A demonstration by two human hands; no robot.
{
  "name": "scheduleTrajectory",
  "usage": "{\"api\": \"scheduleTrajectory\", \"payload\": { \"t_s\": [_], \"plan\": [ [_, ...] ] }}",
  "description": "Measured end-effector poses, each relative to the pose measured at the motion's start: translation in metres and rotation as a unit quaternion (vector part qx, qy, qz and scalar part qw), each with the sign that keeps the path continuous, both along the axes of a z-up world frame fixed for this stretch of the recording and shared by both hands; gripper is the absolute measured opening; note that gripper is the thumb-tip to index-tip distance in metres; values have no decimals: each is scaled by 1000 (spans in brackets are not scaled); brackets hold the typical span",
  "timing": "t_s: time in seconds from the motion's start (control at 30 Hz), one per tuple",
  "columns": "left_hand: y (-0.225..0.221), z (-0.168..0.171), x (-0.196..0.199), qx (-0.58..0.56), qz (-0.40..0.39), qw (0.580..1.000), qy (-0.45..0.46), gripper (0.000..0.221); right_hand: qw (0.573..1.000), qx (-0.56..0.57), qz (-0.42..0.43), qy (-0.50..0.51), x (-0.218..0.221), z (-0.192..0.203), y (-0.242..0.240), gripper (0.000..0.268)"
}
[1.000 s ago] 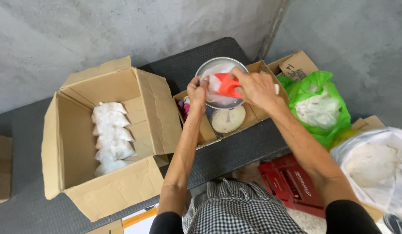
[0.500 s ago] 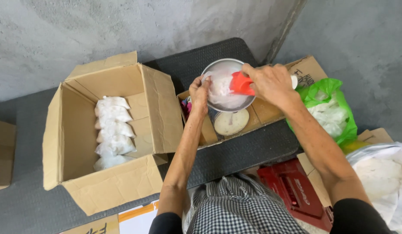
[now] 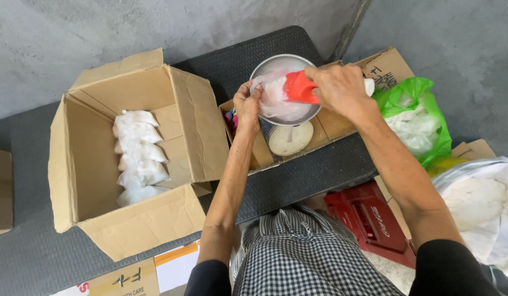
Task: The recorder is scoop-measuring a white powder from bulk bags into smaller plastic bags, tying them, and placing them into a shipping box.
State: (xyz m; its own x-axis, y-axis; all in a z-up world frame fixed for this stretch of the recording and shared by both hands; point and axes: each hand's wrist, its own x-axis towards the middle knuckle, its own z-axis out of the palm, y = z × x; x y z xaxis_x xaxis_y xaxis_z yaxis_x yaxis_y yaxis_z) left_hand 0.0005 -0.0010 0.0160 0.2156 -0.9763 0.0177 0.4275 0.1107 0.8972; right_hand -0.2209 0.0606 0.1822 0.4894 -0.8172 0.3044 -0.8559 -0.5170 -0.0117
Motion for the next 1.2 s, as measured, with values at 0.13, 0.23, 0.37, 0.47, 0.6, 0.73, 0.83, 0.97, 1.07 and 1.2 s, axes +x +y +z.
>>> {"api": "scheduleTrajectory", "payload": {
  "t_s": [0.13,0.23,0.37,0.47,0.6,0.73,0.83,0.97,1.07,1.2],
  "plan": [
    [5,4,7,-1,-4,1000,4,24,998,-61,-21,24,0,21,19,29],
    [10,-3,9,1,-13,1000,9,25,997,-76,-1,-4,1,14,23,27],
    [13,1,8,-4,-6,1000,-12,27,999,-6,-47,4,-4,11,23,25],
    [23,5,11,-7,-8,999,-35,29,995,2,-71,-70,-10,9,32,28],
    [36,18,13,7,-10,998,-56,33,981,10,-136,-139,-23,1,45,36],
    [50,36,10,-56,6,991,-121,41,965,-3,-154,-211,-39,-29,60,36],
    [67,59,2,-45,58,941,-330,50,929,-34,-175,-325,-54,-51,83,37],
    [83,73,-7,-177,131,859,-463,55,837,55,-246,-486,-84,-65,131,28],
    [97,82,-14,-233,156,820,-500,52,797,47,-264,-541,-119,-67,180,23],
    [105,86,-29,-315,191,768,-524,45,791,-18,-302,-533,-171,-62,256,24]
  ]
}}
